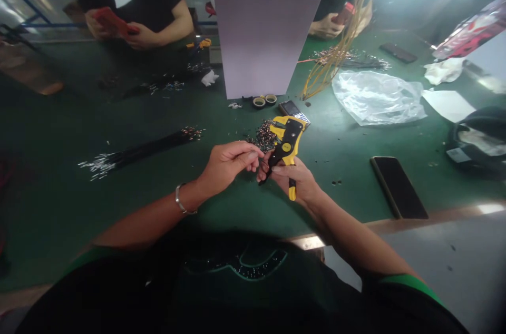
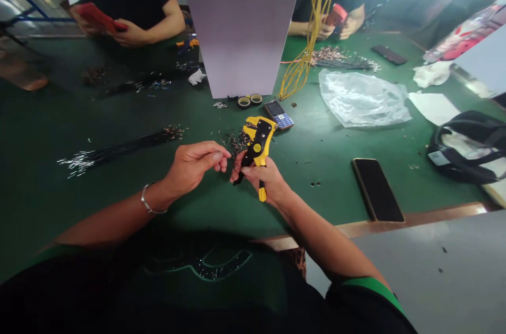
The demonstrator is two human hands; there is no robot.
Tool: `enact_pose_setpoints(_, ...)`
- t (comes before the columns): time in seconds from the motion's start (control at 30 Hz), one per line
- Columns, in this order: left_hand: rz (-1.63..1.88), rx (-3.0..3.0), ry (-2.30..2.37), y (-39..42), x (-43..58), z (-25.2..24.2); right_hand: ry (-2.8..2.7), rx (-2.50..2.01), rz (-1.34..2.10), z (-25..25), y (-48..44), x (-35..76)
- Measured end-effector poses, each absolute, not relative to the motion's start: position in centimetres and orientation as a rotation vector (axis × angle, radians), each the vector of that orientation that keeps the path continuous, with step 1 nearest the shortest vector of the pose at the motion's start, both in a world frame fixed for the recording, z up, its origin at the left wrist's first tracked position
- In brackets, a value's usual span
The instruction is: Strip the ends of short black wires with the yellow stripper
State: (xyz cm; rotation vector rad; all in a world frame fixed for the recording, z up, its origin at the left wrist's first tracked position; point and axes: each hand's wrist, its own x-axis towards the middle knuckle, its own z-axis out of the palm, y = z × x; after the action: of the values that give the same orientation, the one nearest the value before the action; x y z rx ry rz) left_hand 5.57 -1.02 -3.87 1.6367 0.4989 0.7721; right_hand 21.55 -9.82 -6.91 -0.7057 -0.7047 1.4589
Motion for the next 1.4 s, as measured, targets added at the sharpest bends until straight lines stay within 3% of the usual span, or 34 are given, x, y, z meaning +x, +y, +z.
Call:
enact_pose_setpoints(1.07,0.251,1.143,0.471,-0.6,6.2,-3.6,-0.802,-0.919,1.157,-7.9,-9.6,22.2)
enact_pose_setpoints(1.4,0.468,1.243,0.694,-1.1,6.5,-4.5,-0.881,-0.906,1.136,-8.3,-9.6,22.4)
